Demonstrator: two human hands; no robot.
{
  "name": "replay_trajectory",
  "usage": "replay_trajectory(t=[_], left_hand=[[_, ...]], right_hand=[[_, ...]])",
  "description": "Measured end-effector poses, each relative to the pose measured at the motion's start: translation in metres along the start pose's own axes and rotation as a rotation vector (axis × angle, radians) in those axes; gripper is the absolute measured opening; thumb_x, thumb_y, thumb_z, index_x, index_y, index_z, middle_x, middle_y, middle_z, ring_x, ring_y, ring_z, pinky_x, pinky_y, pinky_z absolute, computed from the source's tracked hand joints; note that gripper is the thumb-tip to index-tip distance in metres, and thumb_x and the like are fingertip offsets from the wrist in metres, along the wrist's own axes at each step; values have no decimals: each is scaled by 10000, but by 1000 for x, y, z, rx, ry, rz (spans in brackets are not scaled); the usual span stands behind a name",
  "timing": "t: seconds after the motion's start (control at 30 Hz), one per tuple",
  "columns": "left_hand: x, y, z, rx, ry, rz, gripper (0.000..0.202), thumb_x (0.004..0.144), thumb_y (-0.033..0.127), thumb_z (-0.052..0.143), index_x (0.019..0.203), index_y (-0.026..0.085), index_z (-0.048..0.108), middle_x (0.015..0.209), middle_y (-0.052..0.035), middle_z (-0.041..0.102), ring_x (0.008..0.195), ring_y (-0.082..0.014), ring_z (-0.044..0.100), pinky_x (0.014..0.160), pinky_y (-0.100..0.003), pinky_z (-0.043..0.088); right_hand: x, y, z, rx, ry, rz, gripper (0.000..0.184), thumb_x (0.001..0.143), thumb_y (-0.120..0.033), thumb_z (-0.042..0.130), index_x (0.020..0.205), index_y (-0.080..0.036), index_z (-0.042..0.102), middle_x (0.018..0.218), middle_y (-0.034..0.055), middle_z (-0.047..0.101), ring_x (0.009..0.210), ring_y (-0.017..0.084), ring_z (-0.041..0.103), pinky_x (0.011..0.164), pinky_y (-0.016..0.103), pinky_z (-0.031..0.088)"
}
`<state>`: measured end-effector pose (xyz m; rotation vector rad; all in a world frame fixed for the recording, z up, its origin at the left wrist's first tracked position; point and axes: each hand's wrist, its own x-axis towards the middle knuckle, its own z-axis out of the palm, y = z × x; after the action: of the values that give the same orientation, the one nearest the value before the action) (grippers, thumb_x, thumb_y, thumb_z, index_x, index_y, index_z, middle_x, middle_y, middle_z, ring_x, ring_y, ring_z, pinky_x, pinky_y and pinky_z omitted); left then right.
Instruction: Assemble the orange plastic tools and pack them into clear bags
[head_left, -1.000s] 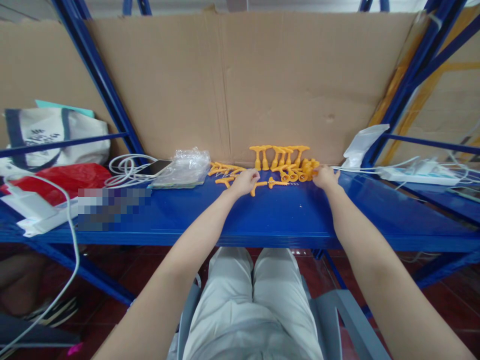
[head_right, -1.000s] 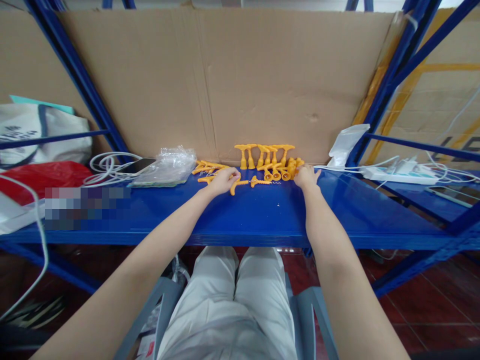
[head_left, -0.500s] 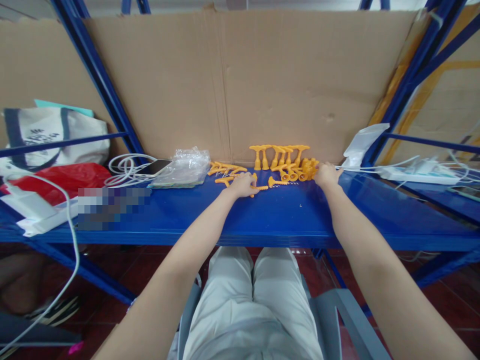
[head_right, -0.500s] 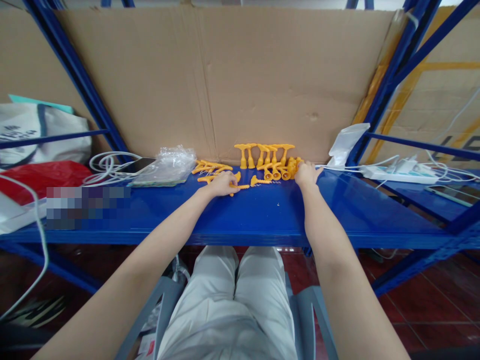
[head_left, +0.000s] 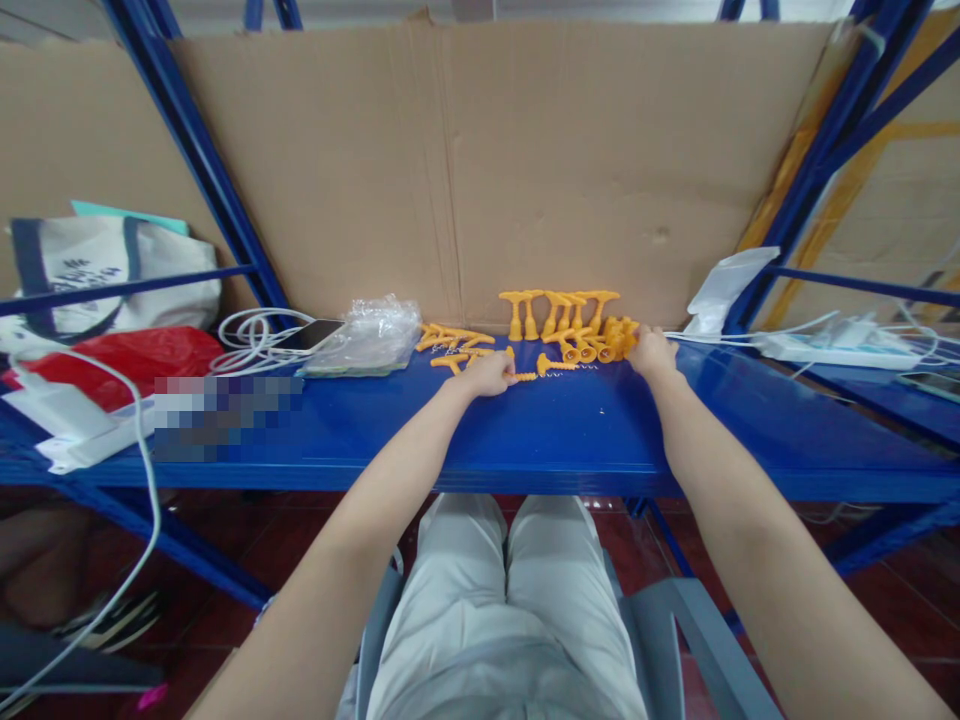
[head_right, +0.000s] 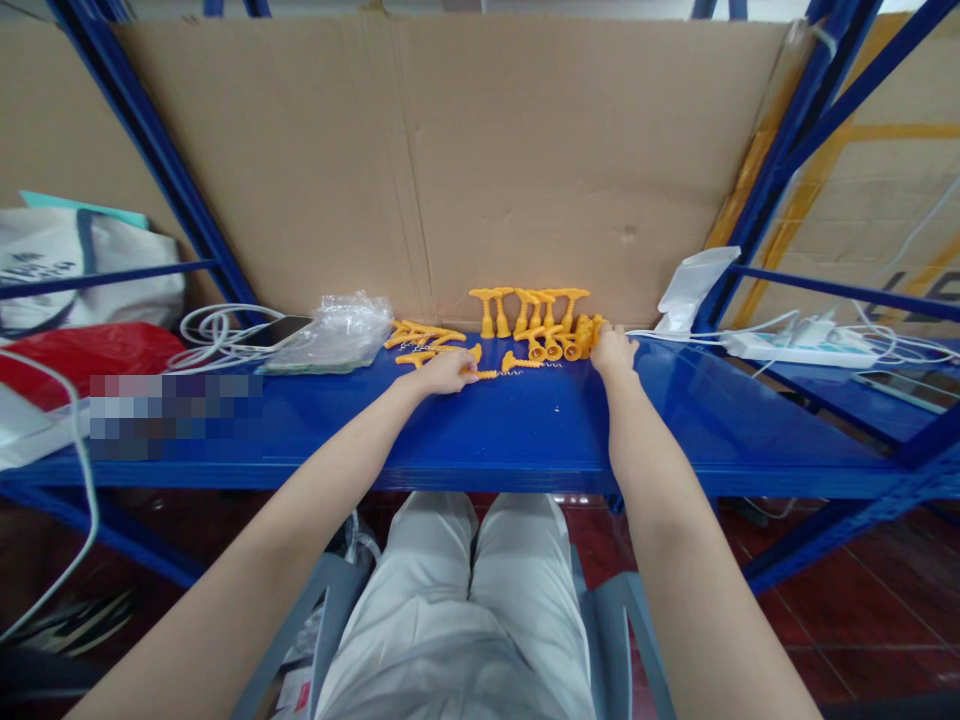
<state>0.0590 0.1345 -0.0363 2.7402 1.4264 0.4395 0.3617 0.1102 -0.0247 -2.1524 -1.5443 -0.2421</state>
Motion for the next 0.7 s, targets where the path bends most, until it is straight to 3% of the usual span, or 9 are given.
replay_trajectory(t=[0.17, 0.37, 0.57, 0.7], left_hand=[[2, -1, 5, -28, 50, -21, 86, 878, 214, 580, 928, 198, 648, 1012, -56, 723, 931, -203, 672, 808, -289, 517], [4, -3, 7, -58, 81, -13, 77, 884, 221, 569, 918, 199, 634, 992, -52, 716, 912, -202, 668, 802, -293, 521], [3, 0, 5, -70, 75, -20, 81, 882, 213, 578, 921, 185, 643, 1013, -68, 708, 927, -216, 670, 826, -312, 520], [2, 2, 3, -81, 74, -13, 84, 884, 203, 579, 936, 183, 641, 1030, -68, 702, 948, -216, 664, 848, -316, 514]], right_hand=[[-4, -5, -3, -43, -19, 22, 417, 904, -117, 433, 1304, -133, 554, 1285, 214, 621, 1147, 311, 587, 1006, 521, 328], [-6, -16, -16, -25, -18, 70, 387, 919, -198, 437, 1262, -129, 603, 1270, 224, 656, 1196, 341, 600, 1023, 526, 359], [-7, -22, -22, -117, -172, 35, 365, 875, -289, 578, 1183, -110, 657, 1261, 215, 669, 1248, 341, 590, 1052, 498, 383], [-3, -18, -18, -137, -161, 8, 401, 836, -372, 662, 1143, -114, 660, 1222, 224, 677, 1222, 374, 604, 1050, 553, 378]])
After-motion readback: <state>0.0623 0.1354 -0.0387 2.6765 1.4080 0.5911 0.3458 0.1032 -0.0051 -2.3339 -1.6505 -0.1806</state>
